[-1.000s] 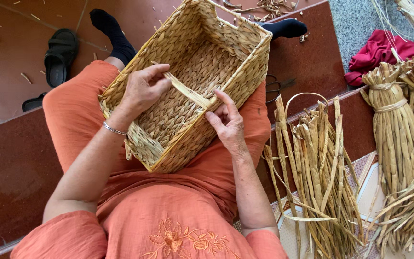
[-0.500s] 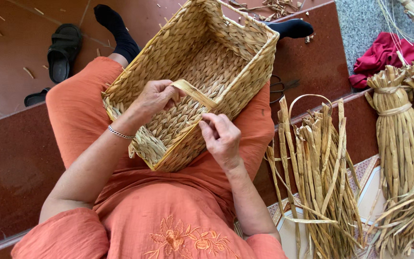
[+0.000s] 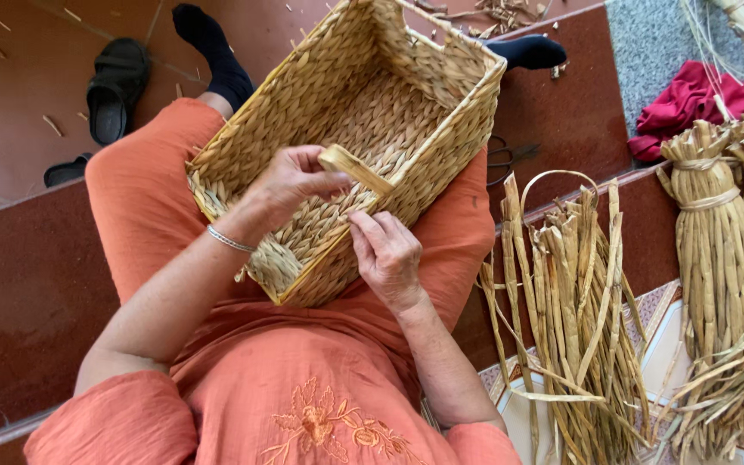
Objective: The person sits on the floor with a woven basket on their lap and weaves flat plant-fiber strips around the basket rim, tucking and tightening each strip by hand. They pull strips from bundles on the floor beside them and continue binding the rim edge.
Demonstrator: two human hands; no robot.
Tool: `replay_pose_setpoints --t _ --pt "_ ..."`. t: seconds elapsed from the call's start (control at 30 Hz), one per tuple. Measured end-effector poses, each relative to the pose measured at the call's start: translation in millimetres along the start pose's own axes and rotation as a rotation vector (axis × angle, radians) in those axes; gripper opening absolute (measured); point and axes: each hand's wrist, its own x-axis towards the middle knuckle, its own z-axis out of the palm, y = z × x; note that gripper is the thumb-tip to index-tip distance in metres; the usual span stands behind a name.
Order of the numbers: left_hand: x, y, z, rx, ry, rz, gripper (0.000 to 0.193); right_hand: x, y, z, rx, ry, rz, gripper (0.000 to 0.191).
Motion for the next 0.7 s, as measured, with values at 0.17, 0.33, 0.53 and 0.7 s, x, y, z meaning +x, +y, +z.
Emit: replay_pose_setpoints --t 0.17,0.33,0.53,0.7 --pt "5 -9 12 -0.204 -0.014 -0.154 0.019 -22 18 6 0.589 0.067 0.515 0.016" --pt "7 -8 16 -0.199 -0.055 -0.168 0.024 -25 39 17 0.858 0.182 0.776 0.013" --pt "9 -11 23 -0.153 -0.021 -0.111 0.031 -15 43 21 0.893 0.192 0.79 0.017" --pt "8 -12 27 -0.081 -0.028 -0.059 0.032 -13 42 21 0.863 0.184 0.742 0.018"
